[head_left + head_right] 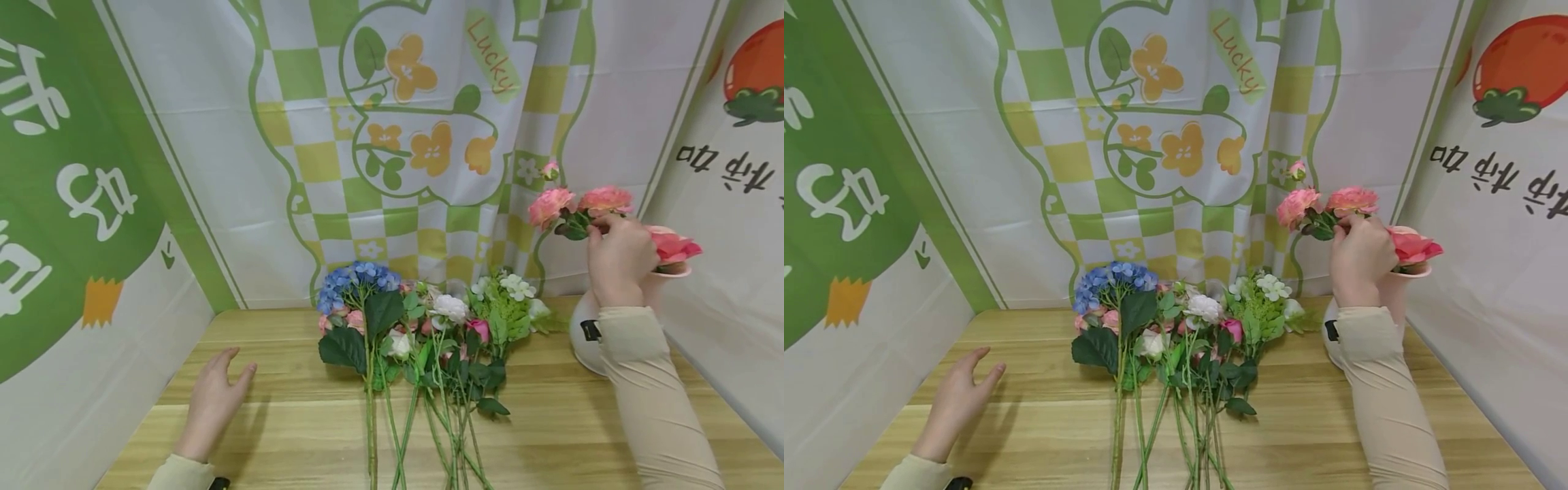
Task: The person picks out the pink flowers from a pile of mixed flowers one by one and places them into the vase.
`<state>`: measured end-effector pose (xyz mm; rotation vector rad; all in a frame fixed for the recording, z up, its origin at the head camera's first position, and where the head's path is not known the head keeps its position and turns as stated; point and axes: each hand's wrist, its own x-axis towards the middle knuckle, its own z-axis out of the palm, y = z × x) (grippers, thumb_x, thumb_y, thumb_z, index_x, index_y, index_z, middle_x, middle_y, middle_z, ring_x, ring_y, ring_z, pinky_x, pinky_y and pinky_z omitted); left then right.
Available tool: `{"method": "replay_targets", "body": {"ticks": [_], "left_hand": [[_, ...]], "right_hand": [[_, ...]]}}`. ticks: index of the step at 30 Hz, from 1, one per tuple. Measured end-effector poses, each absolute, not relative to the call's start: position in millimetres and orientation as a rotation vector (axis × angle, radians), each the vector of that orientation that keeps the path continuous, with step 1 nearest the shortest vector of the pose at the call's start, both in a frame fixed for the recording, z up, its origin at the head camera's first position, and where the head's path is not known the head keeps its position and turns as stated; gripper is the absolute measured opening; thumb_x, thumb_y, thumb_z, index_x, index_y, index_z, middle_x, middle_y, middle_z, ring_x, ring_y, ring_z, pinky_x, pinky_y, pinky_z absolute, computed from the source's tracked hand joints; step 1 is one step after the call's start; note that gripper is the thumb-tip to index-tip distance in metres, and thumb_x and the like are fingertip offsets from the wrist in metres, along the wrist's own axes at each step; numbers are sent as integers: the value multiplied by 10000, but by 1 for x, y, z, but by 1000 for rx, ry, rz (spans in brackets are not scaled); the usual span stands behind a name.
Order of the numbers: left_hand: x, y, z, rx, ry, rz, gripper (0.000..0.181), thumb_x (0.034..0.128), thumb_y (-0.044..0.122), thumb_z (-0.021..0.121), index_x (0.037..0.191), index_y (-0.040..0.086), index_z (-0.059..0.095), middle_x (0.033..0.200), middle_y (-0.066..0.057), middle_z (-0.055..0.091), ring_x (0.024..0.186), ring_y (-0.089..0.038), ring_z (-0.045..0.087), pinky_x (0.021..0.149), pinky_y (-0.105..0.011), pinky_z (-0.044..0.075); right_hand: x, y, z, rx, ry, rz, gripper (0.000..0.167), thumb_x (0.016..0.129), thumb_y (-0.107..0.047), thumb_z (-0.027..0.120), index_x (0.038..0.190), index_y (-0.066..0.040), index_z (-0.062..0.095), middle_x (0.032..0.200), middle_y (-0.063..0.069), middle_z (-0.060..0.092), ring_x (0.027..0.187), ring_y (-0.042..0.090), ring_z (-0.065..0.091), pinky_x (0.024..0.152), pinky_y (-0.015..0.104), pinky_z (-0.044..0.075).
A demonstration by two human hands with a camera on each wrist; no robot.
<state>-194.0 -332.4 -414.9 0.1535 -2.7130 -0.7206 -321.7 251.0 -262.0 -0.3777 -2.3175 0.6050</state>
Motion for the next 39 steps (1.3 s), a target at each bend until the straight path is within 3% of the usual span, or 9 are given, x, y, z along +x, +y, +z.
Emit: {"method": "replay_targets", "body": {"ticks": [29,39], "left_hand": [[-193,-330,-414,166,-2722,-732,614,964,316,528,1367,-117,367,1386,-373,350,1249,-553,331,1030,-669,254],[-194,-330,-415,160,-2709,-722,601,960,303,537,1363,-113,376,1381,-368,363,1243,-549,344,1024,-670,262]], "right_hand": [[-315,269,-266,-439,-2343,559,269,911,-172,463,961,4,660,984,319,596,811,557,550,567,642,388],[-314,272,-262,-492,-2424,549,285,924,-228,514,995,-4,674,1003,307,623,827,515,559,534,539,377]]}}
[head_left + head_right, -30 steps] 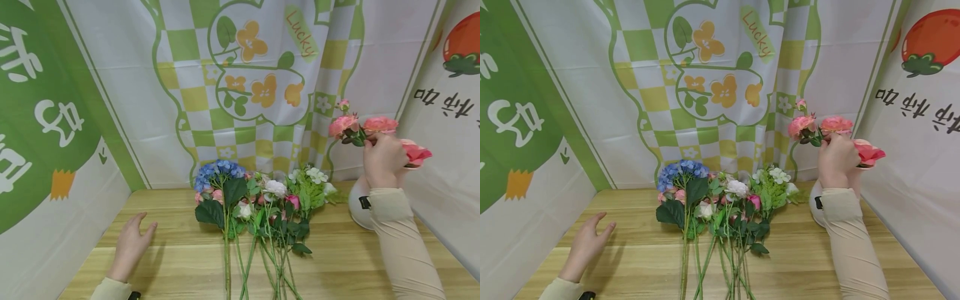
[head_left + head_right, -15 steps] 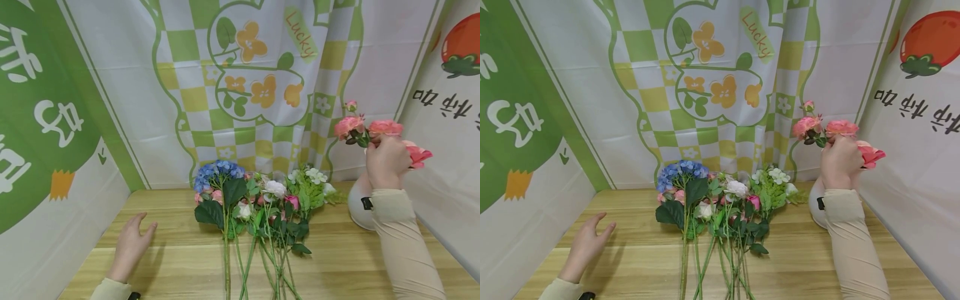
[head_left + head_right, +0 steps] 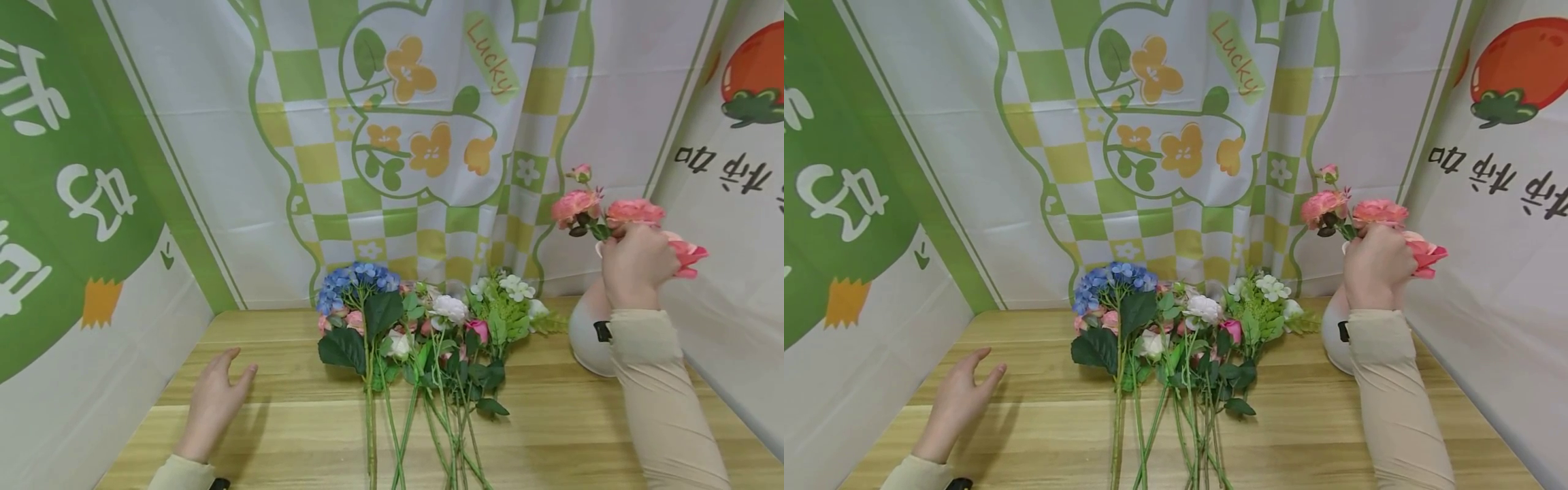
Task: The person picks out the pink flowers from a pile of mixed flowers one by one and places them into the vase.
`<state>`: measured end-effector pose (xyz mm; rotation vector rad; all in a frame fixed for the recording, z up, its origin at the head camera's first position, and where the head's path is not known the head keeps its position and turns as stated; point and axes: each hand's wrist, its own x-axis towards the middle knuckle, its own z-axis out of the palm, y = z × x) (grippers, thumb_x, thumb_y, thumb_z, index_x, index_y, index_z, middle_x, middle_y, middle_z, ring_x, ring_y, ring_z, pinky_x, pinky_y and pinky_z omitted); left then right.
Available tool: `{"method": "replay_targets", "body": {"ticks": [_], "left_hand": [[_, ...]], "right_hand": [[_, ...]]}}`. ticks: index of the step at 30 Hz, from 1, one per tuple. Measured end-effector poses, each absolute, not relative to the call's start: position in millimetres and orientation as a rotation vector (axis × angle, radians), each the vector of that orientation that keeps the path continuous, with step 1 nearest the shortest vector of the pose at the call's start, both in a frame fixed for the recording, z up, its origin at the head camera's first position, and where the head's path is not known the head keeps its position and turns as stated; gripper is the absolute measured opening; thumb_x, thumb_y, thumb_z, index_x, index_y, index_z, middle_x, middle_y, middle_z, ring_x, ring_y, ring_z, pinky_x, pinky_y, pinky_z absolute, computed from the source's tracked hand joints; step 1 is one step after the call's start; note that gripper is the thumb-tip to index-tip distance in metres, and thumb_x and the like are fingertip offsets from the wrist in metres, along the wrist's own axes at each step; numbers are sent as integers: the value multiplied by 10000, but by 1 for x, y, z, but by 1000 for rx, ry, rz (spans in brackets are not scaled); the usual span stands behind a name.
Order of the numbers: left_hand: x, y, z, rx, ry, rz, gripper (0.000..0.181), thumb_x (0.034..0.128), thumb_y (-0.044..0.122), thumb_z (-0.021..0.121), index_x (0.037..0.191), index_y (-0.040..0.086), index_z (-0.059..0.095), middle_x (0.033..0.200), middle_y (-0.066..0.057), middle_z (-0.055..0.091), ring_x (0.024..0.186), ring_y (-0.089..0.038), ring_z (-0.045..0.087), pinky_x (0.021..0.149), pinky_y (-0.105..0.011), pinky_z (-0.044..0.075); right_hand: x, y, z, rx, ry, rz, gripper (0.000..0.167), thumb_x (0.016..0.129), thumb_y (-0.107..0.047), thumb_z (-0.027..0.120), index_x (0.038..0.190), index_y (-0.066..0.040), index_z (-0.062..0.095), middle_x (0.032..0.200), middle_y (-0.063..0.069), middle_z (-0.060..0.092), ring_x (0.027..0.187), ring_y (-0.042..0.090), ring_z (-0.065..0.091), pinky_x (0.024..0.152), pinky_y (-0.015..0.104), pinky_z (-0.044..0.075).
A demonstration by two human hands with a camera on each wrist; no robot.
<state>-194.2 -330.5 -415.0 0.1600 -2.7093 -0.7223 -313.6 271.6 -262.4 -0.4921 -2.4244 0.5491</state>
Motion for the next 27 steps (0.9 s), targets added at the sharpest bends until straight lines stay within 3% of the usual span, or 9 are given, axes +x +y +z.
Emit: {"method": "replay_targets", "body": {"ticks": [6,17,27], "left_hand": [[-195,-330,-415,156,-2697,-712,593,955,293,547,1356,-113,388,1372,-372,372,1232,-554,353,1015,-674,270],[-193,-329,-412,158,-2727,-734,615,967,319,523,1370,-117,365,1383,-373,356,1243,-553,338,1018,-672,270],[-193,-329,-411,155,-2719,-727,617,967,322,519,1368,-121,366,1378,-377,360,1238,-558,341,1012,-676,273]], "right_hand": [[-313,273,-261,-508,-2475,544,287,909,-253,565,972,9,665,992,309,625,826,509,566,509,496,376],[-312,273,-259,-547,-2494,557,350,883,-304,620,976,32,651,1018,345,604,872,529,560,604,594,414],[-305,271,-255,-537,-2531,535,339,906,-283,534,919,39,640,990,353,586,854,537,547,560,550,389]]}}
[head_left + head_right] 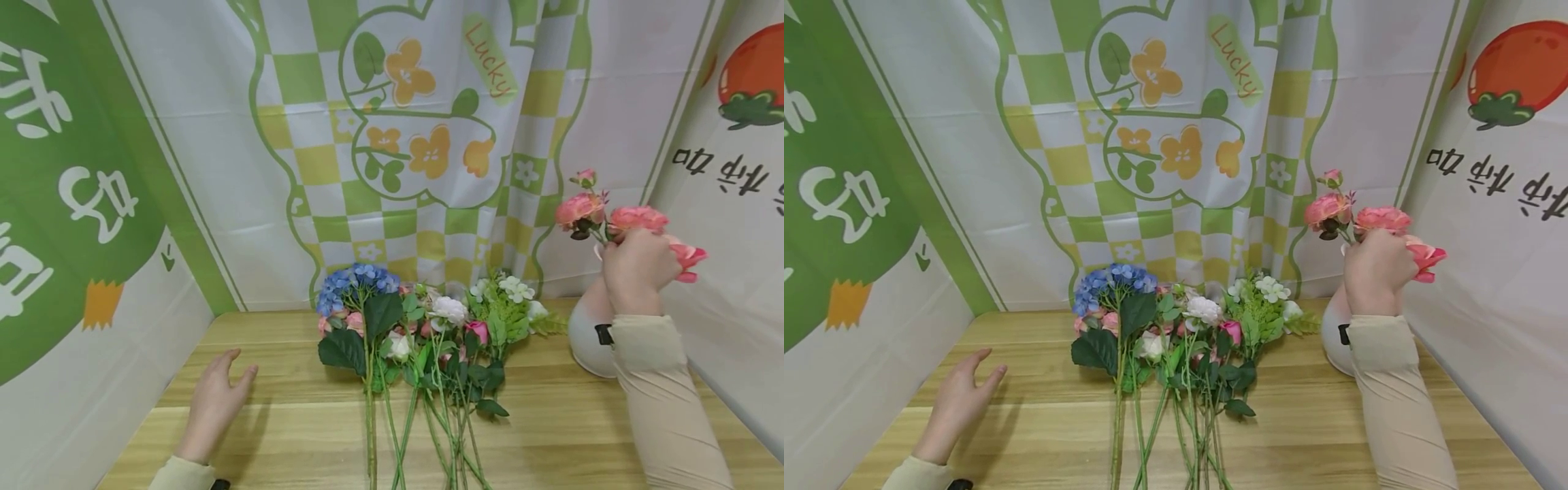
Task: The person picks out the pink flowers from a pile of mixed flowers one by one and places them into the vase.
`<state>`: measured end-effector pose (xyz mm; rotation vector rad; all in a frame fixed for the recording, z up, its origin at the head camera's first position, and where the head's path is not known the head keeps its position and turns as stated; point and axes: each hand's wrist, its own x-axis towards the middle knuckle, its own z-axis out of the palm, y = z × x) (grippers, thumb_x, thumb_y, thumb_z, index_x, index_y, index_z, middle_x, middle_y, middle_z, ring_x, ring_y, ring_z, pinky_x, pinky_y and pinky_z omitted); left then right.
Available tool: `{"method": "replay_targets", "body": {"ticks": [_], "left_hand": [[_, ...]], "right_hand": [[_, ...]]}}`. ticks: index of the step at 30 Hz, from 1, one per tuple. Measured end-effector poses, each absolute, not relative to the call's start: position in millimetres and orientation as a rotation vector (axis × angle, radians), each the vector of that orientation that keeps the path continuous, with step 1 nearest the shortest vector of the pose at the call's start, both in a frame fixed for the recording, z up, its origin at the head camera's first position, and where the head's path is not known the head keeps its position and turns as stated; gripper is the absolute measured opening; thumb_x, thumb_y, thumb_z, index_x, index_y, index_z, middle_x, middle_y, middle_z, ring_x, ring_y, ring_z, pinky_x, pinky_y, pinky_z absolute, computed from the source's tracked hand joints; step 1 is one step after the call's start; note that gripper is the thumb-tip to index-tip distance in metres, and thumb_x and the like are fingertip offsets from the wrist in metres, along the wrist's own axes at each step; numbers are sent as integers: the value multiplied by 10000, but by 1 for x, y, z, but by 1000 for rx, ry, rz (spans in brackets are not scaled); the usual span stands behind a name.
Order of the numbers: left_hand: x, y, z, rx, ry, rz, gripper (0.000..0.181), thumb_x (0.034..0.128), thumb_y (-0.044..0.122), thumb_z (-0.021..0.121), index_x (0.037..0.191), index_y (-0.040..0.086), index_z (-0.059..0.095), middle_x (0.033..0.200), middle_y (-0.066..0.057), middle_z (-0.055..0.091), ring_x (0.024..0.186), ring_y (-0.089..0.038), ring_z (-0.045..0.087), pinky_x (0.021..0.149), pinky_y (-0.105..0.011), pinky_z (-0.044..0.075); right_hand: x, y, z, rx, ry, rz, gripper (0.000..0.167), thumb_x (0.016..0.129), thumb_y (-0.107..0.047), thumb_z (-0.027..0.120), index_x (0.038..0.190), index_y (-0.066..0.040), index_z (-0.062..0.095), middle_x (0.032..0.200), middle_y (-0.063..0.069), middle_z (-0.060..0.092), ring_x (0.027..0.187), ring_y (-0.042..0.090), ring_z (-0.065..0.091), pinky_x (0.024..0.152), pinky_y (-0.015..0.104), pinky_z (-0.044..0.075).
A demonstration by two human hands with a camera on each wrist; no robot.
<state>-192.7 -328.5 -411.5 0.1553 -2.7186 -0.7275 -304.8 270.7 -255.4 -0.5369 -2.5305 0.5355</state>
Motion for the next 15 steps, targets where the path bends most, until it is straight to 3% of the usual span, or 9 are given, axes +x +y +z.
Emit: {"method": "replay_targets", "body": {"ticks": [8,15], "left_hand": [[-192,-329,-412,139,-2701,-725,609,966,313,525,1361,-124,373,1367,-374,377,1225,-553,359,1005,-673,285],[-198,-321,-402,137,-2678,-754,606,970,312,520,1383,-102,362,1394,-351,369,1256,-529,348,1020,-651,289]], "right_hand": [[-296,263,-252,-494,-2534,534,355,915,-287,509,877,35,652,954,345,597,819,537,548,554,562,387],[-284,254,-248,-413,-2487,540,400,950,-322,448,1067,-21,684,989,294,636,804,527,553,536,545,378]]}}
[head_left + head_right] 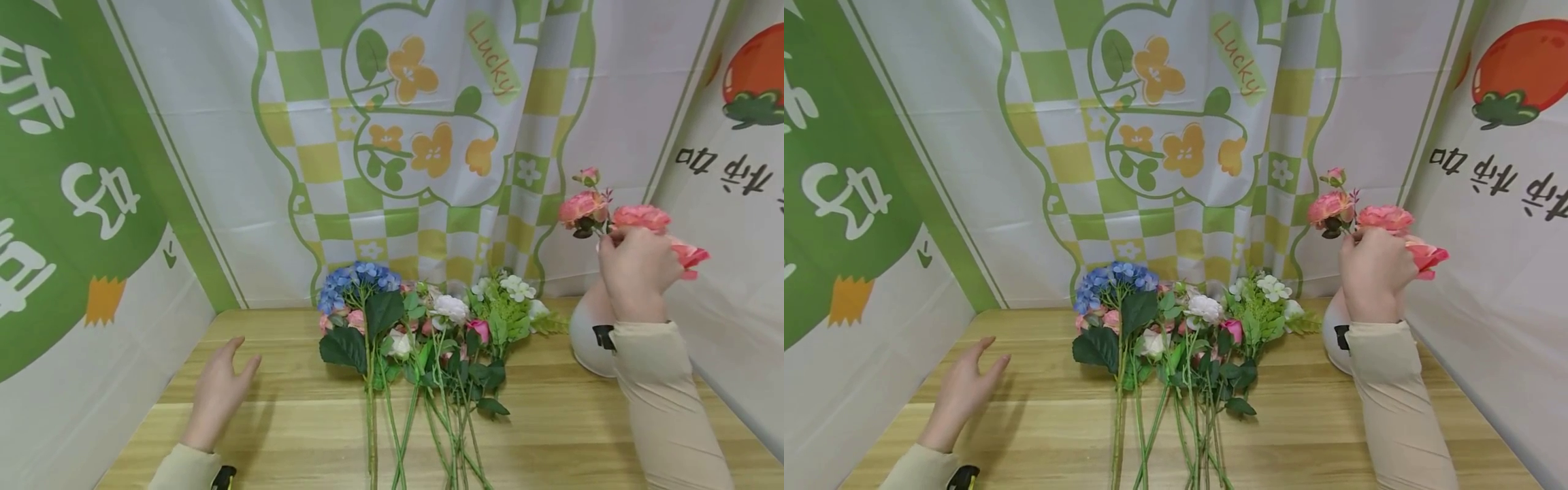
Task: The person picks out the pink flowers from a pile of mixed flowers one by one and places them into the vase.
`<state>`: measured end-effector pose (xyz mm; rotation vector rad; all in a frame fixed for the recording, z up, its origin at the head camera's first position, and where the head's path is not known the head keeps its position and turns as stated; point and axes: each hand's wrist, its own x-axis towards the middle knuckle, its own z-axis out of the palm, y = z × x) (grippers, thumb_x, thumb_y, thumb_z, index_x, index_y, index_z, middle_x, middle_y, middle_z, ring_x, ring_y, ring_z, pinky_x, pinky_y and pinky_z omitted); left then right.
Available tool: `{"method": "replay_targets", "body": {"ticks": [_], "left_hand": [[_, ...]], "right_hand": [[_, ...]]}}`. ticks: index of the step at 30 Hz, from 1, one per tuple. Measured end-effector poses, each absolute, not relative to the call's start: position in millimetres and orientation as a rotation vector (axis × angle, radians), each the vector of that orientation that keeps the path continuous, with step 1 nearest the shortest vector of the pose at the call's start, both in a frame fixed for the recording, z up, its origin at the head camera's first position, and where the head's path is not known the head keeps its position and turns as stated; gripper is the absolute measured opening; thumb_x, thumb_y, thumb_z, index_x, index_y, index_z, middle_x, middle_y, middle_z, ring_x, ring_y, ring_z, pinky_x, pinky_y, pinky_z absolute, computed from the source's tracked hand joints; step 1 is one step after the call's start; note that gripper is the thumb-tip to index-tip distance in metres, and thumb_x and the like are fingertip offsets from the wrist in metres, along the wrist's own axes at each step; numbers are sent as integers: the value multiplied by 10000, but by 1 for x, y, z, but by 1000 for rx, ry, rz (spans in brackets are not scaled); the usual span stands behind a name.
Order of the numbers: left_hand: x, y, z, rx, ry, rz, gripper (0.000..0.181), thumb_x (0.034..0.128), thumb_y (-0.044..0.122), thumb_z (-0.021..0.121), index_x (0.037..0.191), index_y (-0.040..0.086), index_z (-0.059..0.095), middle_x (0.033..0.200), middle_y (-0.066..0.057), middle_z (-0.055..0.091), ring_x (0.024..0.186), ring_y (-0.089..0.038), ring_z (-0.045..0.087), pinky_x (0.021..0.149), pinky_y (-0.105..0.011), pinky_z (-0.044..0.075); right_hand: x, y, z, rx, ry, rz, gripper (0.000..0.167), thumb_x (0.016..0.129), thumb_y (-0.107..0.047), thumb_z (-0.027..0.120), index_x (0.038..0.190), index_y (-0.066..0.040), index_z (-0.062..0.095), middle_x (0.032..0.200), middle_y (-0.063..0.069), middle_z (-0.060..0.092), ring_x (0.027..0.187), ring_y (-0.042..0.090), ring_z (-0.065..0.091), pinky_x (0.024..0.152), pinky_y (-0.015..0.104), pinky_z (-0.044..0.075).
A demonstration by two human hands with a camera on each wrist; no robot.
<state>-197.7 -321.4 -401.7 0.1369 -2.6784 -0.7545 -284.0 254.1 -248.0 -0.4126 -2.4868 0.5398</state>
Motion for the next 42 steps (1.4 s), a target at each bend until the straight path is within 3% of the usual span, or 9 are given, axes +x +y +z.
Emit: {"method": "replay_targets", "body": {"ticks": [5,11,17,23,27,35,42], "left_hand": [[-210,-307,-391,106,-2642,-806,575,962,270,538,1380,-91,379,1391,-342,387,1266,-521,347,1035,-640,289],[-229,-283,-385,97,-2626,-848,535,955,250,546,1365,-70,420,1365,-331,421,1263,-503,355,1038,-629,296],[-248,-261,-385,95,-2595,-867,480,936,224,575,1319,-53,487,1309,-313,483,1232,-488,395,1023,-602,331],[-260,-241,-385,40,-2549,-900,440,922,231,609,1255,-51,552,1253,-298,537,1188,-468,448,996,-582,367],[-266,-226,-386,11,-2519,-905,390,916,228,620,1198,-41,602,1177,-282,584,1099,-432,514,919,-550,418],[-271,-193,-385,-78,-2444,-959,219,874,135,671,1056,15,687,1016,-187,646,911,-336,570,760,-449,471],[-277,-172,-383,-142,-2416,-968,153,882,151,666,971,36,711,922,-140,678,835,-286,601,737,-413,488]], "right_hand": [[-272,242,-245,-347,-2474,574,453,962,-406,425,1134,-67,670,1012,230,664,812,476,558,520,487,361],[-260,226,-252,-220,-2404,598,466,954,-485,433,1104,-128,692,968,131,714,717,408,617,425,409,340],[-260,209,-263,-147,-2396,640,413,950,-449,483,1080,-121,698,954,123,721,638,305,629,387,325,333],[-264,196,-275,-62,-2393,723,357,957,-333,515,1043,-40,701,946,165,717,760,318,656,574,398,467],[-267,187,-284,-38,-2414,764,360,963,-317,509,1032,-17,696,936,173,713,783,311,656,672,430,491],[-269,173,-300,-20,-2442,754,335,957,-311,524,1021,-37,705,911,146,721,737,296,656,627,401,484],[-269,165,-312,-55,-2505,706,359,958,-382,512,1058,-99,708,947,103,729,673,273,649,486,340,417]]}}
